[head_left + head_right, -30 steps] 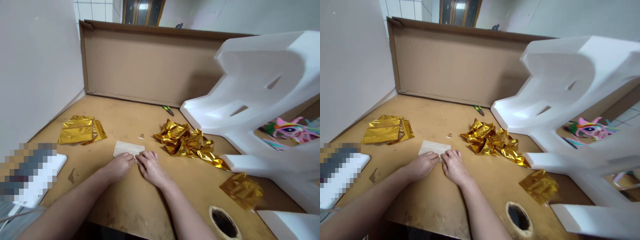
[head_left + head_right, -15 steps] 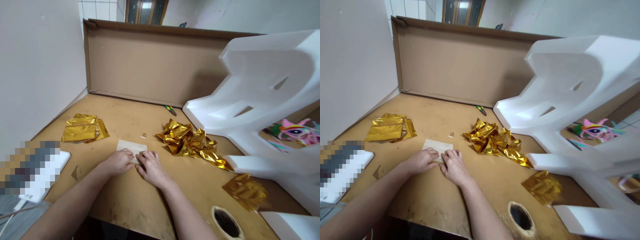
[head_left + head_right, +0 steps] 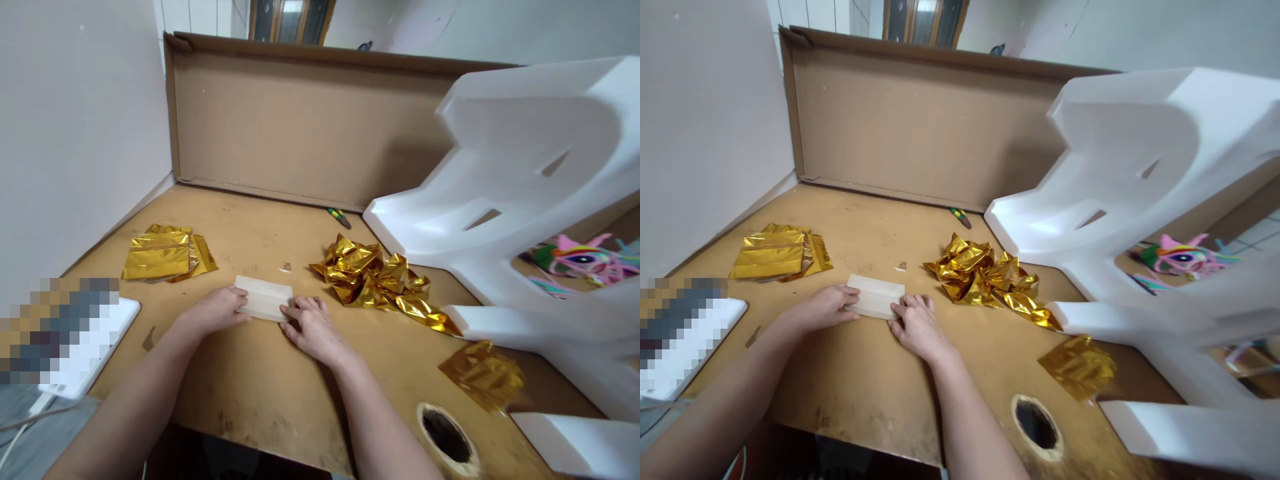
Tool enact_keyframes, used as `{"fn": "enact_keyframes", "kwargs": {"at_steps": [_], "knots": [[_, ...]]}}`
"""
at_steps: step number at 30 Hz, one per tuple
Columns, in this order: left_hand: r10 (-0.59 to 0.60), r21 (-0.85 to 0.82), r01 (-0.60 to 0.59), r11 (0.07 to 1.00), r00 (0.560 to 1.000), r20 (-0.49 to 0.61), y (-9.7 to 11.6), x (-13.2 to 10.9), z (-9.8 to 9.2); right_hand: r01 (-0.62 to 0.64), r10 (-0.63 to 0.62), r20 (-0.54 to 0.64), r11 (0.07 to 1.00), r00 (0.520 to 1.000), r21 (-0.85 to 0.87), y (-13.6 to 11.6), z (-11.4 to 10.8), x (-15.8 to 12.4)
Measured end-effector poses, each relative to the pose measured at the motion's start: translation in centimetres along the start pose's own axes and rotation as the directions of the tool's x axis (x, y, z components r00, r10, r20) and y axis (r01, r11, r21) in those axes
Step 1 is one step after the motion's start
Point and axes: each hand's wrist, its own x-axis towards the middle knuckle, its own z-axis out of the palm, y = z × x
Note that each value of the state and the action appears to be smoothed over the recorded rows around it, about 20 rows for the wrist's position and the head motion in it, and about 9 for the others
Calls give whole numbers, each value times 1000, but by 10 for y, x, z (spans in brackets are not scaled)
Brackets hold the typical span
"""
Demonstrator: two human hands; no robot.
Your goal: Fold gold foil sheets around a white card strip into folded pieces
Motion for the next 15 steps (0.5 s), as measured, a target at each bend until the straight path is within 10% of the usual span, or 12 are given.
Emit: {"fn": "enact_keyframes", "kwargs": {"at_steps": [15], "knots": [[-32, -31, 27, 999, 990, -139, -28, -7, 5, -17, 17, 29, 1000, 999, -1, 9, -5, -5]]}}
